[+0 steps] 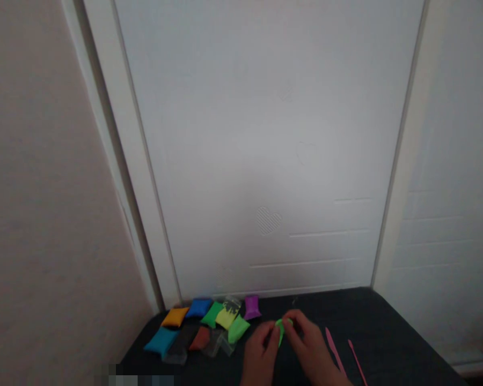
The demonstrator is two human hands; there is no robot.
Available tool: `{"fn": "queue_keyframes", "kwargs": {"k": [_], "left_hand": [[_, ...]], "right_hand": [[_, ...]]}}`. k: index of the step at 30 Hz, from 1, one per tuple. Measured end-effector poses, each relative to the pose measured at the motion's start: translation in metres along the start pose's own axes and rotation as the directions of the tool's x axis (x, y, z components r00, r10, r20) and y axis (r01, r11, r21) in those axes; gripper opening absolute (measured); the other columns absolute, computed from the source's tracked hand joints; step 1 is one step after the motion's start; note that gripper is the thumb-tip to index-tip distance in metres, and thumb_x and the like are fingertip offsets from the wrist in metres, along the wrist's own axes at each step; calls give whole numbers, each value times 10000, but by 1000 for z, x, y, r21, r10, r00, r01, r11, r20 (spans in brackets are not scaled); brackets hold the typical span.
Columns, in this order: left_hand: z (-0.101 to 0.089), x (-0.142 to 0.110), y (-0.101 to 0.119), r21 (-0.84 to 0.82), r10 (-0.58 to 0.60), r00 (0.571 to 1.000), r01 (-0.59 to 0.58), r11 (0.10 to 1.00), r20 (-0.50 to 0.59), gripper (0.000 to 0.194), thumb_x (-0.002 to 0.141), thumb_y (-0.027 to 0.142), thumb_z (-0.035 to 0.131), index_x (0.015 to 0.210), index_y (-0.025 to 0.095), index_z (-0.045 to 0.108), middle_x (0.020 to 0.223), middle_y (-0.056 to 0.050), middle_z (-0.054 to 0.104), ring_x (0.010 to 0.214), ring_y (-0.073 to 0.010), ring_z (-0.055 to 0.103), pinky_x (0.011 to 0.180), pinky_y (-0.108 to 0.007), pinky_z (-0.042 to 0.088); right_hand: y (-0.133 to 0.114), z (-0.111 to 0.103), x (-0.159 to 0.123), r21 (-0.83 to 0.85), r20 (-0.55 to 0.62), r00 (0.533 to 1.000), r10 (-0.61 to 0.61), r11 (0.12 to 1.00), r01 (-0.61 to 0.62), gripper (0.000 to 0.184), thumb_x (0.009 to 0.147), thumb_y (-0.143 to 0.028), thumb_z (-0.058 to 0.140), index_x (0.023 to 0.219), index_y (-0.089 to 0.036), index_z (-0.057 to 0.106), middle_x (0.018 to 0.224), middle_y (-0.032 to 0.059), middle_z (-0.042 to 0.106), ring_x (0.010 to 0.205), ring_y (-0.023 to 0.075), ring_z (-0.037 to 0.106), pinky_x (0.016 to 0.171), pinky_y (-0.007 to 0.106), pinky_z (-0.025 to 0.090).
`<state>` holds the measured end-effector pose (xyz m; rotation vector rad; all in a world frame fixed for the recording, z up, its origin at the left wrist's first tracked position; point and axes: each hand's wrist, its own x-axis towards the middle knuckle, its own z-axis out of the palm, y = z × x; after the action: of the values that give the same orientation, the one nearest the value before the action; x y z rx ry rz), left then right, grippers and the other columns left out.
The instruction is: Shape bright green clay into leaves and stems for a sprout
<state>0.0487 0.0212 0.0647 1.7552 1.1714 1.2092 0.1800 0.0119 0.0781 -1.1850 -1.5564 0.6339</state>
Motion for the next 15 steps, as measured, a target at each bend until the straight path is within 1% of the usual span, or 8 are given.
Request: {"fn": "queue_keyframes", "kwargs": {"k": [2,3,5,7,8,11,13,15], "left_hand": [[-8,11,40,-22,54,998,-55,998,-32,325,836,389,401,927,166,619,887,-51,645,808,-170,577,740,-271,450],[-12,17,59,-10,89,994,-90,996,-58,312,836,375,409,942,166,616,895,-53,640,820,-171,571,759,-282,444],[-20,24,95,53,164,984,-161,986,-69,278,832,349,426,920,173,622,859,-48,634,797,-168,561,749,-290,439],[-27,26,123,100,236,970,-229,968,-59,230,821,319,453,893,185,626,843,-38,631,763,-159,559,705,-275,441],[-30,25,134,116,265,962,-258,959,-57,202,808,300,475,882,189,627,819,-29,633,743,-154,561,682,-265,442],[-35,19,152,145,326,944,-316,938,-48,155,793,268,501,860,203,625,769,-5,634,717,-138,572,664,-238,452],[-36,14,154,177,361,930,-345,922,-68,134,788,259,509,844,209,620,748,5,635,695,-130,581,646,-220,462],[-39,10,151,212,407,909,-381,900,-91,111,774,241,526,819,207,621,732,8,640,679,-126,592,628,-205,474]], "right_hand": [[-30,-15,13,24,-63,997,-33,999,35,242,817,-381,448,825,-173,571,719,13,595,654,138,534,602,233,410],[-44,-22,18,37,-86,995,-51,998,54,239,817,-378,453,833,-172,572,723,14,596,658,138,536,617,237,413],[-67,-35,24,43,-113,989,-94,994,99,222,808,-371,477,836,-175,575,726,13,592,662,135,534,624,238,414],[-84,-47,24,67,-129,985,-112,990,122,202,806,-360,489,861,-183,569,759,12,594,690,133,543,644,238,421],[-90,-52,23,85,-134,984,-118,988,130,192,805,-355,496,866,-187,565,776,12,596,710,134,551,657,240,427],[-97,-61,16,114,-138,981,-133,982,149,168,801,-336,512,895,-203,552,833,16,603,781,143,569,703,251,440],[-98,-64,12,110,-111,981,-160,979,172,152,806,-316,504,902,-207,549,841,21,610,796,150,578,710,259,449],[-98,-64,10,94,-73,977,-201,974,207,140,814,-292,484,900,-204,552,821,24,617,777,150,589,694,259,460]]}}
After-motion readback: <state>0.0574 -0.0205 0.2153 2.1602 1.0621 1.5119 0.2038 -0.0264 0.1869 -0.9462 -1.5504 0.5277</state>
